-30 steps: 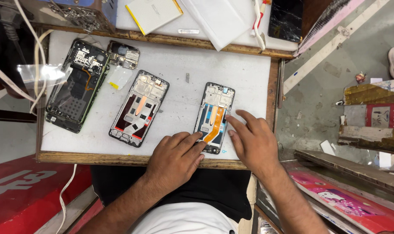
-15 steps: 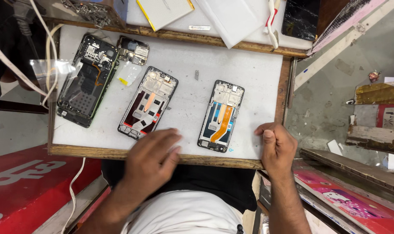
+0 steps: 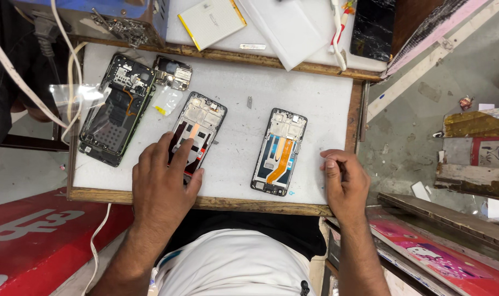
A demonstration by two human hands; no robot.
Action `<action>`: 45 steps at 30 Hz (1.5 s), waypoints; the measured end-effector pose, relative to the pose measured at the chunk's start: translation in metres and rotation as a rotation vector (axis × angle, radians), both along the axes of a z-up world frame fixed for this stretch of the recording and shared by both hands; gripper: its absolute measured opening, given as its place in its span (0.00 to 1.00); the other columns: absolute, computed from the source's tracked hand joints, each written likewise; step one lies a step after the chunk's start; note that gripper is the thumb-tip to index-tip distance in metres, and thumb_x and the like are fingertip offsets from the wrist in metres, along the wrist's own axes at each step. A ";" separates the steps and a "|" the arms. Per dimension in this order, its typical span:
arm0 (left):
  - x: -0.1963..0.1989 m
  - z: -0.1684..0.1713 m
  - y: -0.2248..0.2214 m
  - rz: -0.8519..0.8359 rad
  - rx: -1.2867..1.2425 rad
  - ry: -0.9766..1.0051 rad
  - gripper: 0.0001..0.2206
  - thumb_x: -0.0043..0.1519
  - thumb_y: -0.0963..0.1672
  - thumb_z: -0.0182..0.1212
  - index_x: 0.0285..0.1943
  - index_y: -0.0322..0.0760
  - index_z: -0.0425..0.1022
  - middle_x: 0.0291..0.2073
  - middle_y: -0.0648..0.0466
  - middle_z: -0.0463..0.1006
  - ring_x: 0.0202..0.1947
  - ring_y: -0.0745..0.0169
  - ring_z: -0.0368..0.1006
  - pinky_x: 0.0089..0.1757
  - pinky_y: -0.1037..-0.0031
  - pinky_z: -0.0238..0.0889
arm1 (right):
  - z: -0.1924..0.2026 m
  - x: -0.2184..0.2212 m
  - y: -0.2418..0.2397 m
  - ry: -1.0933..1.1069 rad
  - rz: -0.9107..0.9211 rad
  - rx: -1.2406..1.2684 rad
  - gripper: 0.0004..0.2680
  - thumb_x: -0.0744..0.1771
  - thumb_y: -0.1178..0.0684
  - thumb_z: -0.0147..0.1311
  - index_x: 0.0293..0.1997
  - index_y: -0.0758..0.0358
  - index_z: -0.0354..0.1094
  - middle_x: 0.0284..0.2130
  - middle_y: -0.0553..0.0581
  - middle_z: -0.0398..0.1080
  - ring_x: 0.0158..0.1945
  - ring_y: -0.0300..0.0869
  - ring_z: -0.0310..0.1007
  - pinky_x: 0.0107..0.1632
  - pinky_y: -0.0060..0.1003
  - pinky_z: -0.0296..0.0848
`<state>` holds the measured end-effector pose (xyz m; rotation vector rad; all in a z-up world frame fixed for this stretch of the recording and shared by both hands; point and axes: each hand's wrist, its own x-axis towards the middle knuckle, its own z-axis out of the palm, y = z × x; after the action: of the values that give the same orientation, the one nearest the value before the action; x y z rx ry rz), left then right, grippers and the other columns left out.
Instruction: The person works on disassembled smartphones on a white workbench, using a red-handled screwdriver to adjust internal components and ribbon cables. They handle small metal brackets and adhesive strips, placing them into the phone frames while organizing parts on the table.
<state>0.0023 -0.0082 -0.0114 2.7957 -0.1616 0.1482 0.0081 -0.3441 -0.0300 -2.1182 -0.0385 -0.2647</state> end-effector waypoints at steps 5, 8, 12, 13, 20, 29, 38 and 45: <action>0.003 -0.005 -0.004 0.003 -0.050 -0.079 0.28 0.54 0.47 0.72 0.64 0.38 0.73 0.65 0.40 0.66 0.59 0.42 0.64 0.56 0.50 0.64 | -0.004 -0.003 -0.006 0.022 -0.017 -0.076 0.06 0.73 0.57 0.49 0.41 0.68 0.67 0.36 0.56 0.77 0.35 0.37 0.75 0.39 0.32 0.73; 0.003 -0.005 -0.007 -0.011 -0.062 -0.079 0.29 0.53 0.47 0.72 0.64 0.35 0.72 0.64 0.37 0.66 0.59 0.41 0.65 0.56 0.50 0.64 | -0.006 -0.003 -0.010 -0.005 0.011 -0.129 0.08 0.73 0.55 0.49 0.38 0.67 0.68 0.34 0.57 0.76 0.35 0.39 0.75 0.38 0.33 0.72; -0.002 -0.003 -0.010 0.024 -0.167 -0.098 0.28 0.52 0.46 0.72 0.63 0.35 0.72 0.63 0.37 0.68 0.58 0.41 0.68 0.55 0.54 0.65 | -0.010 -0.003 -0.015 -0.028 0.036 -0.151 0.10 0.73 0.52 0.49 0.37 0.67 0.69 0.33 0.57 0.76 0.36 0.39 0.76 0.38 0.34 0.72; -0.005 -0.002 -0.009 0.051 -0.223 -0.077 0.28 0.51 0.45 0.72 0.63 0.35 0.72 0.64 0.37 0.68 0.56 0.42 0.70 0.55 0.56 0.65 | -0.011 -0.003 -0.016 -0.034 0.038 -0.151 0.11 0.74 0.51 0.49 0.37 0.67 0.69 0.33 0.57 0.76 0.36 0.39 0.76 0.38 0.34 0.72; -0.007 -0.017 0.013 0.047 -1.380 0.253 0.24 0.63 0.47 0.65 0.66 0.31 0.68 0.65 0.45 0.71 0.60 0.59 0.71 0.56 0.70 0.66 | -0.002 0.000 -0.005 0.027 -0.025 0.065 0.06 0.73 0.56 0.48 0.44 0.68 0.63 0.38 0.55 0.76 0.37 0.35 0.75 0.40 0.29 0.73; -0.009 -0.041 0.021 0.054 -1.799 0.399 0.24 0.67 0.48 0.62 0.65 0.24 0.68 0.55 0.46 0.76 0.56 0.62 0.72 0.59 0.68 0.66 | 0.017 0.002 0.012 -0.031 0.026 -0.017 0.05 0.73 0.58 0.50 0.42 0.68 0.68 0.39 0.56 0.78 0.38 0.37 0.77 0.41 0.31 0.73; -0.006 -0.033 0.016 0.063 -1.748 0.431 0.25 0.65 0.49 0.62 0.63 0.23 0.70 0.51 0.46 0.79 0.53 0.61 0.74 0.55 0.67 0.69 | 0.006 0.010 0.014 -0.050 -0.026 -0.034 0.03 0.71 0.59 0.54 0.42 0.68 0.71 0.37 0.57 0.77 0.33 0.36 0.75 0.37 0.29 0.73; -0.009 -0.023 0.014 -0.030 -1.465 0.386 0.23 0.65 0.48 0.63 0.63 0.25 0.72 0.54 0.48 0.77 0.52 0.65 0.71 0.54 0.73 0.65 | 0.044 0.039 0.053 -0.105 0.232 -0.176 0.06 0.67 0.59 0.64 0.47 0.61 0.75 0.40 0.57 0.78 0.40 0.41 0.81 0.38 0.31 0.78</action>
<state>-0.0070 0.0060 -0.0341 1.3174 0.0207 -0.2131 0.0473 -0.2912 0.0140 -2.2472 -0.3792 -0.2410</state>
